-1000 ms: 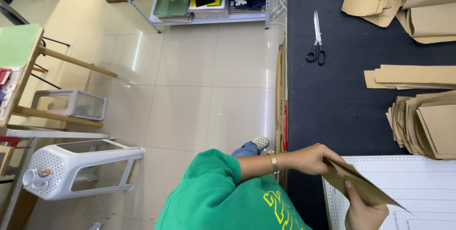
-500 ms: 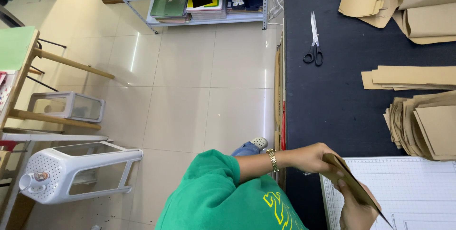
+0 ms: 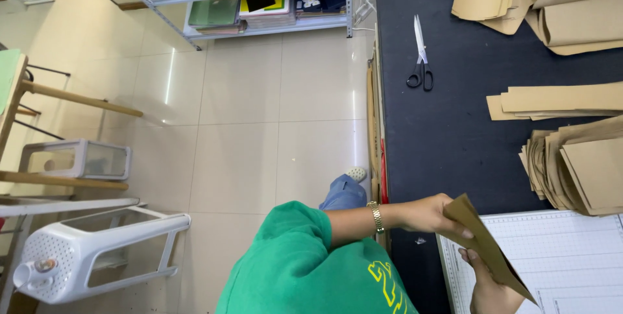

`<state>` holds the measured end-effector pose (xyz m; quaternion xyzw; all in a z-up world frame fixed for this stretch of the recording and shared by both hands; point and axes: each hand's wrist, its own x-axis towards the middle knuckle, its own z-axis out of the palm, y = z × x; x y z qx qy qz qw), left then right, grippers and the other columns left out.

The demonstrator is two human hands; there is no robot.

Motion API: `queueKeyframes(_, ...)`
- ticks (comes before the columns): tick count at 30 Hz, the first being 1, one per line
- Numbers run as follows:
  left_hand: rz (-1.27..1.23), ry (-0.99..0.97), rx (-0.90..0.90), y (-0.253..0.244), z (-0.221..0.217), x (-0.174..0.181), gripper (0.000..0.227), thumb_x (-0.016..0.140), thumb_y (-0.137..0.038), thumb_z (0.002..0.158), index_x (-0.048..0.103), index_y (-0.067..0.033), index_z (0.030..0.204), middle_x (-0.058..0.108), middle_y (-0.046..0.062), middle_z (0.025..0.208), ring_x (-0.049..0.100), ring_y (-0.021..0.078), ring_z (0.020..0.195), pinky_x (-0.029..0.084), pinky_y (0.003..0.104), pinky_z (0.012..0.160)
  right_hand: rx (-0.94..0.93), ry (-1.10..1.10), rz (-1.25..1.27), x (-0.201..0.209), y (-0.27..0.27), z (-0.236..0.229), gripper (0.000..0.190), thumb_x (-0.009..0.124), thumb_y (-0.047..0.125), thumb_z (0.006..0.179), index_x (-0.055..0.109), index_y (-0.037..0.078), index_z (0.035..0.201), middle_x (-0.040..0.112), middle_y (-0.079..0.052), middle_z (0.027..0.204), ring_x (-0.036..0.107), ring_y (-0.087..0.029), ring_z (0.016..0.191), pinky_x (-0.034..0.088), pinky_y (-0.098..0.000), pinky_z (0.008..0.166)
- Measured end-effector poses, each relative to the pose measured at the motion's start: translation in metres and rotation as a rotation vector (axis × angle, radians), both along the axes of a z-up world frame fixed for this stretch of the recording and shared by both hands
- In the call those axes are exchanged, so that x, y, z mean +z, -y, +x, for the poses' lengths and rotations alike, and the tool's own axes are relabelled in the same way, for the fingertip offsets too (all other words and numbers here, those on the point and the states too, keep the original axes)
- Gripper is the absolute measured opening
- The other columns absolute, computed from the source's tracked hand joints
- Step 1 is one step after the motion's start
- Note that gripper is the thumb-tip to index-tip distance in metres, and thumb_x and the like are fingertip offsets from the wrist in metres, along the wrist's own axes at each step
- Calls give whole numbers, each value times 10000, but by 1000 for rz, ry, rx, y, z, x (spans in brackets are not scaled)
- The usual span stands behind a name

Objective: Folding and stacking brown paper sheets to create bags or envelopes on a workshop table.

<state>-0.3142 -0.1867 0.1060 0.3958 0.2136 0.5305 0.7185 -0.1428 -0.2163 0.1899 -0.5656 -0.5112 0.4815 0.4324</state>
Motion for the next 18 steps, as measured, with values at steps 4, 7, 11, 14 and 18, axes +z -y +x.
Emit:
queueKeyframes(4, -125, -88, 3, -22, -2, -11, 364, 836, -237, 888, 741, -37, 1176, 764, 61, 1141, 706, 156, 994, 576, 296, 884, -68, 9, 80, -2, -1, -9, 220, 720, -89, 1019, 637, -207, 1185, 677, -261, 1036, 689, -258, 792, 618, -311, 818)
queueKeyframes(7, -18, -314, -23, -45, -7, -14, 349, 799, -287, 895, 745, -57, 1153, 752, -7, 1104, 642, 71, 961, 560, 253, 851, -183, -212, 51, -51, -20, 0, 347, 747, -36, 931, 618, -137, 1238, 669, -227, 1258, 667, -271, 983, 679, -319, 798)
queueKeyframes(11, 229, -557, -168, -76, -47, 9, 322, 706, -372, 941, 716, -82, 1081, 728, -53, 978, 632, 41, 867, 569, 263, 749, -293, 2, -104, -57, -33, 4, 243, 776, 49, 919, 699, -81, 1110, 721, -178, 1026, 677, -201, 891, 605, -343, 840)
queueKeyframes(14, 445, -719, -342, -102, -75, 34, 411, 615, -301, 995, 622, -57, 1325, 745, 58, 1108, 699, 142, 936, 561, 324, 815, -393, -94, -94, -37, -48, 1, 366, 752, -12, 862, 639, -21, 1210, 695, -171, 1225, 662, -187, 1103, 545, -302, 1013)
queueKeyframes(18, 302, -529, -590, -128, -90, 51, 457, 644, -174, 1002, 561, -112, 1447, 639, 127, 1407, 606, 245, 1274, 495, 393, 1074, -386, -51, -15, -46, -57, 4, 378, 812, 11, 819, 702, 62, 1177, 670, -45, 824, 582, -39, 722, 496, -211, 681)
